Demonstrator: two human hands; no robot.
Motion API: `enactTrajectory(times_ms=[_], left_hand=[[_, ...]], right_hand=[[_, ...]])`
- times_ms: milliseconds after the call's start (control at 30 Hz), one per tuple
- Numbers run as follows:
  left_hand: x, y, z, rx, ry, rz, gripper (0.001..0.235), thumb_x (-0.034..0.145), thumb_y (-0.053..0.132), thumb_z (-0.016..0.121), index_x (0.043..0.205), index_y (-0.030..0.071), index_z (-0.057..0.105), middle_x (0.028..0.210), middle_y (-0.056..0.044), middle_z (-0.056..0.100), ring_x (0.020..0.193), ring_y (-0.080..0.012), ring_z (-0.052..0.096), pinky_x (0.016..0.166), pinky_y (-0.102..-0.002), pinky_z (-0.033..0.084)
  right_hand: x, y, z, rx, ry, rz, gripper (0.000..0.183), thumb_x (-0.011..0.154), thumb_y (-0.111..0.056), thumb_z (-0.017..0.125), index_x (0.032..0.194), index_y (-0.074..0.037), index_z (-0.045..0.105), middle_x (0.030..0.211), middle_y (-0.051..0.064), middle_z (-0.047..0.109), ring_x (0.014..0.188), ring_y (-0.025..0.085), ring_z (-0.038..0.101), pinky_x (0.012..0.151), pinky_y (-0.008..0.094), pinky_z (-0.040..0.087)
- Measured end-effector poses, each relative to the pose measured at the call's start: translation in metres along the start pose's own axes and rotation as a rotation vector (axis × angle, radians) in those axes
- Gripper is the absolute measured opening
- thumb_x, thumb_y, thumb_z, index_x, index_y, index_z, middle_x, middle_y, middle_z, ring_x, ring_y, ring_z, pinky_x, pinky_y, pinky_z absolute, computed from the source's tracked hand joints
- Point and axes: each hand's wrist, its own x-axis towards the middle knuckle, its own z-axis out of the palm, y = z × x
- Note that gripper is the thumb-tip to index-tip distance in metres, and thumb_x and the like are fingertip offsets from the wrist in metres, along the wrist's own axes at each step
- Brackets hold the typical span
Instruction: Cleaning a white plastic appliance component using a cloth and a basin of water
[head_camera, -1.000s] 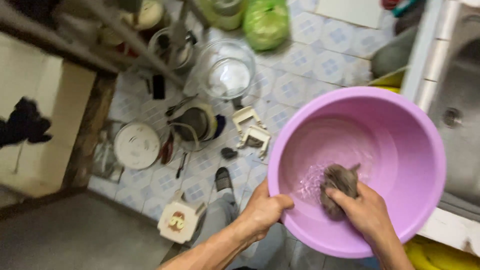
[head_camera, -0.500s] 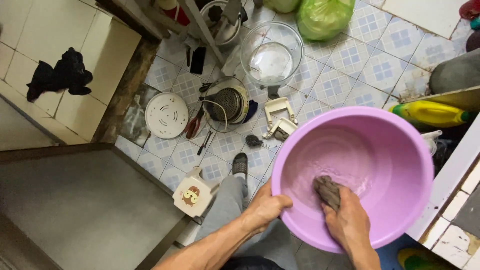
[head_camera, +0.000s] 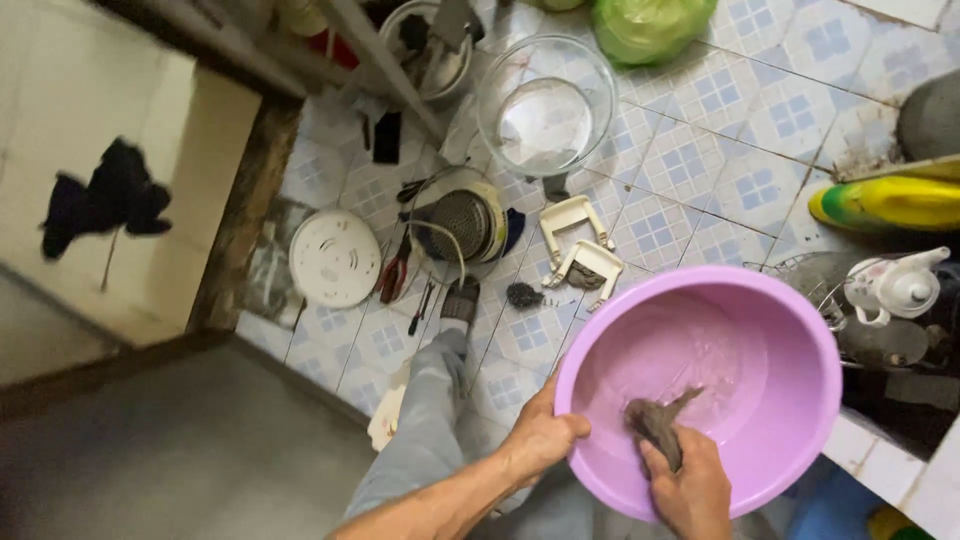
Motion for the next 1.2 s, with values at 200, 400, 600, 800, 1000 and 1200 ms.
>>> enactTrajectory(times_ms=[200,400,600,800,1000,1200], left_hand=[[0.041,0.028,-0.044,0.182,-0.067,-0.072,0.097,0.081,-0.004,0.055,0.158,0.043,0.021,0.158,0.0,0.045,0.136,-0.0236,0.053,0.107,-0.04,0.058],[0.107,0.023,-0.061,0.339,0.011,-0.163,0.083,0.089,0.003,0.058,0.157,0.042,0.033,0.144,-0.004,0.059,0.112,-0.0208,0.066,0.081,-0.029,0.064],[0.197,-0.015,-0.073,0.363,-0.053,-0.089,0.08,0.083,-0.003,0.056,0.154,0.032,0.044,0.142,-0.008,0.062,0.127,-0.0271,0.061,0.105,-0.045,0.059],[0.286,-0.071,-0.088,0.362,-0.046,-0.186,0.07,0.083,-0.005,0.056,0.148,0.023,0.053,0.132,-0.01,0.071,0.118,-0.0285,0.067,0.098,-0.04,0.062],[0.352,-0.105,-0.089,0.329,-0.082,-0.267,0.08,0.086,-0.007,0.058,0.154,0.031,0.046,0.135,-0.011,0.067,0.116,-0.0288,0.066,0.093,-0.043,0.064],[0.419,-0.142,-0.098,0.31,-0.151,-0.221,0.081,0.08,-0.012,0.055,0.152,0.025,0.048,0.13,-0.012,0.066,0.114,-0.0271,0.063,0.096,-0.043,0.06]], right_hand=[[0.012,-0.023,0.085,0.118,0.173,0.027,0.042,0.086,-0.053,0.061,0.102,-0.015,0.072,0.094,0.01,0.067,0.096,0.029,0.062,0.091,0.038,0.047],[0.033,-0.061,0.107,0.281,0.168,0.4,0.05,0.071,-0.057,0.077,0.09,-0.012,0.067,0.086,0.007,0.073,0.087,0.026,0.067,0.085,0.035,0.049],[0.062,-0.03,0.143,0.419,0.151,0.58,0.037,0.079,-0.032,0.065,0.116,-0.027,0.068,0.091,0.004,0.078,0.087,0.027,0.071,0.083,0.033,0.051],[0.087,-0.003,0.174,0.501,0.125,0.739,0.049,0.088,-0.036,0.062,0.137,-0.029,0.061,0.12,0.011,0.073,0.113,0.035,0.064,0.1,0.042,0.047],[0.117,0.021,0.224,0.523,0.122,0.8,0.048,0.088,-0.041,0.061,0.133,-0.025,0.063,0.114,0.011,0.075,0.107,0.034,0.066,0.096,0.041,0.048],[0.148,0.04,0.269,0.492,0.086,0.811,0.048,0.087,-0.04,0.062,0.132,-0.022,0.062,0.115,0.012,0.073,0.111,0.036,0.064,0.096,0.045,0.048]])
